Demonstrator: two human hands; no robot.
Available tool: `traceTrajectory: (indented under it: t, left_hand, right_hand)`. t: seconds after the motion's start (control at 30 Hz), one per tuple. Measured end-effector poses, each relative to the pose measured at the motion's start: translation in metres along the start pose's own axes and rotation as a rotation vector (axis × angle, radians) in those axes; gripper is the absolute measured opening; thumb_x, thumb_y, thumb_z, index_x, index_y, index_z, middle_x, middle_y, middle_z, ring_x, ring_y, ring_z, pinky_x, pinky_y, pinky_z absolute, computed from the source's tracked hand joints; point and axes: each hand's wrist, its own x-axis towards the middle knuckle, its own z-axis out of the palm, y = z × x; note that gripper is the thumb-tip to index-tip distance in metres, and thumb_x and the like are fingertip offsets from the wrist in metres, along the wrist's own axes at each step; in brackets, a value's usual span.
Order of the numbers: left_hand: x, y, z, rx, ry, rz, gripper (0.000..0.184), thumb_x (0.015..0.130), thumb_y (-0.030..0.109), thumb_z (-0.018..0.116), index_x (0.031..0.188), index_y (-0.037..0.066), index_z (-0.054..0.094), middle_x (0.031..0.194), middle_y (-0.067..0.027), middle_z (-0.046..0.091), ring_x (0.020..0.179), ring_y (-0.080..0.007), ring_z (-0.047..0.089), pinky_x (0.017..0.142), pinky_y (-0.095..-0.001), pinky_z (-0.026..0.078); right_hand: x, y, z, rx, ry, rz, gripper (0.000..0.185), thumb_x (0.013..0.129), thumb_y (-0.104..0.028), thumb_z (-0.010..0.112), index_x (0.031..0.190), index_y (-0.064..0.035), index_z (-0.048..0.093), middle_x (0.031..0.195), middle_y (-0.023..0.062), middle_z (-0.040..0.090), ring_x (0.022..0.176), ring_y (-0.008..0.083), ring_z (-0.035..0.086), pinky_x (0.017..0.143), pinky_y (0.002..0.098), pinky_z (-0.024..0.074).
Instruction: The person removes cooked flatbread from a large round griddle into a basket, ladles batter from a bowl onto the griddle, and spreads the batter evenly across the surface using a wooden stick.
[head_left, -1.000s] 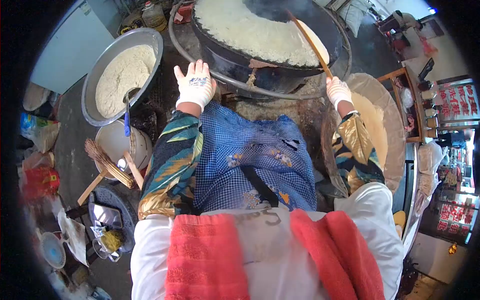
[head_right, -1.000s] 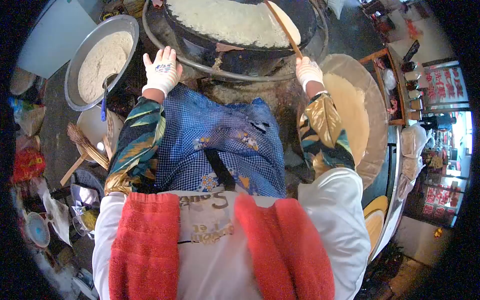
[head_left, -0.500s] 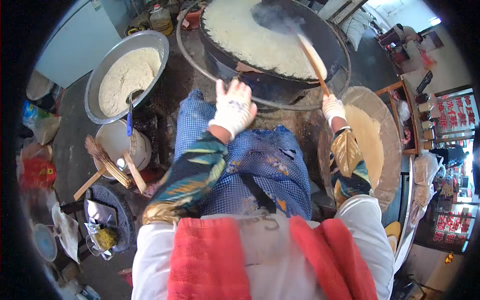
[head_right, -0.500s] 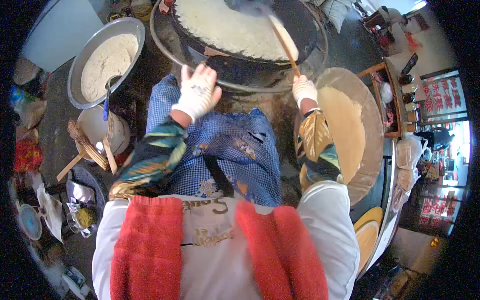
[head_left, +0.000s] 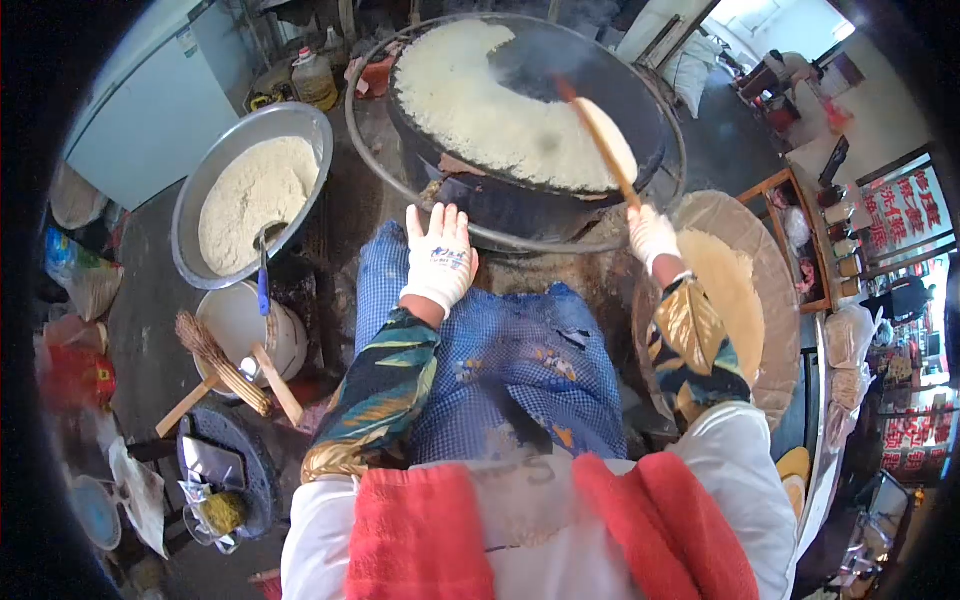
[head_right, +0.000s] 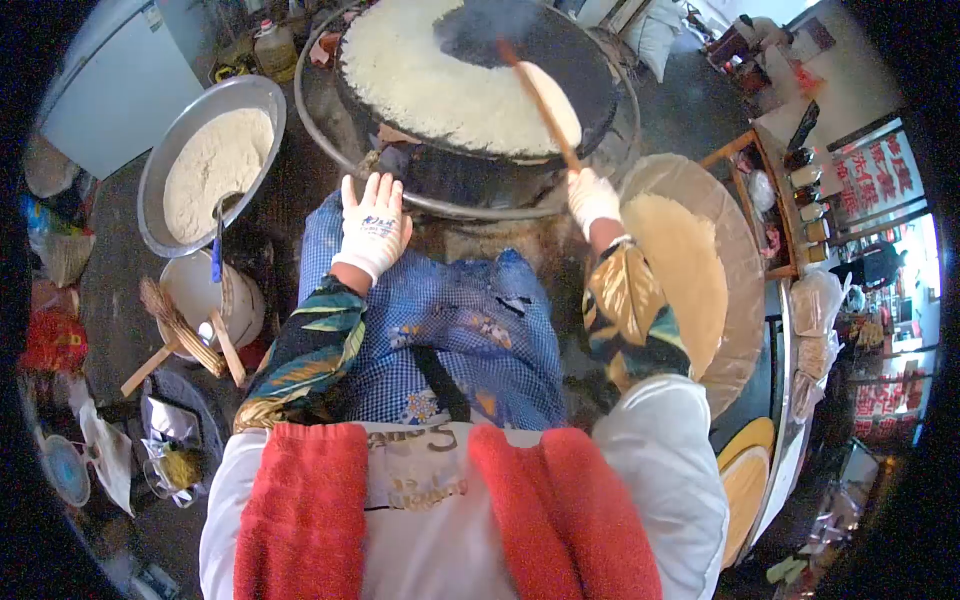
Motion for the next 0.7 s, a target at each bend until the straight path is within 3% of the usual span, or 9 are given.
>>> traceTrajectory:
  t: [0.07, 0.17, 0.33, 0.4, 0.47, 0.7]
  left_hand:
    - [0.002, -0.003, -0.001, 0.032, -0.025, -0.035, 0.056, 0.083, 0.033, 0.053, 0.129, 0.000, 0.049, 0.137, -0.0154, 0.047, 0.132, -0.0297, 0.038, 0.110, -0.0616, 0.008]
    - [0.006, -0.013, 0.004, 0.035, -0.008, -0.062, 0.055, 0.083, 0.032, 0.055, 0.127, 0.000, 0.050, 0.137, -0.0148, 0.047, 0.131, -0.0292, 0.039, 0.110, -0.0619, 0.009]
    - [0.011, -0.030, 0.000, 0.030, 0.006, -0.082, 0.055, 0.081, 0.032, 0.057, 0.125, 0.001, 0.052, 0.135, -0.0155, 0.049, 0.130, -0.0302, 0.040, 0.109, -0.0623, 0.010]
    - [0.013, -0.035, 0.000, 0.039, -0.014, -0.122, 0.054, 0.081, 0.032, 0.057, 0.125, 0.000, 0.052, 0.134, -0.0159, 0.049, 0.129, -0.0310, 0.041, 0.109, -0.0627, 0.011]
    - [0.017, -0.044, 0.008, 0.046, 0.007, -0.136, 0.054, 0.081, 0.031, 0.056, 0.126, 0.000, 0.051, 0.136, -0.0160, 0.048, 0.129, -0.0308, 0.041, 0.108, -0.0632, 0.012]
    - [0.033, -0.069, 0.002, 0.083, -0.152, -0.233, 0.057, 0.083, 0.032, 0.053, 0.133, 0.006, 0.046, 0.144, -0.0101, 0.041, 0.133, -0.0282, 0.036, 0.109, -0.0638, 0.010]
  right_hand:
    - [-0.002, 0.009, 0.025, -0.091, -0.062, -0.124, 0.039, 0.095, -0.040, 0.039, 0.104, -0.0061, 0.057, 0.096, 0.0261, 0.064, 0.091, 0.0423, 0.061, 0.082, 0.0523, 0.0459]
    - [0.014, 0.025, 0.022, -0.041, -0.005, 0.110, 0.042, 0.097, -0.040, 0.035, 0.104, -0.0062, 0.058, 0.097, 0.0252, 0.064, 0.092, 0.0409, 0.062, 0.083, 0.0505, 0.0465]
    - [-0.001, 0.001, 0.009, 0.022, -0.045, -0.035, 0.042, 0.096, -0.042, 0.036, 0.100, -0.0051, 0.057, 0.095, 0.0279, 0.063, 0.092, 0.0444, 0.060, 0.083, 0.0523, 0.0459]
    - [-0.016, -0.002, 0.013, -0.046, -0.182, -0.088, 0.042, 0.096, -0.043, 0.035, 0.100, -0.0059, 0.055, 0.093, 0.0259, 0.064, 0.092, 0.0441, 0.060, 0.084, 0.0514, 0.0460]
    - [0.006, 0.034, 0.033, -0.048, -0.055, 0.112, 0.041, 0.096, -0.043, 0.035, 0.100, -0.0069, 0.055, 0.094, 0.0244, 0.065, 0.093, 0.0421, 0.061, 0.083, 0.0503, 0.0465]
    - [0.000, 0.006, 0.005, -0.104, -0.054, -0.014, 0.039, 0.097, -0.040, 0.036, 0.097, -0.0058, 0.056, 0.093, 0.0236, 0.065, 0.092, 0.0394, 0.062, 0.081, 0.0496, 0.0468]
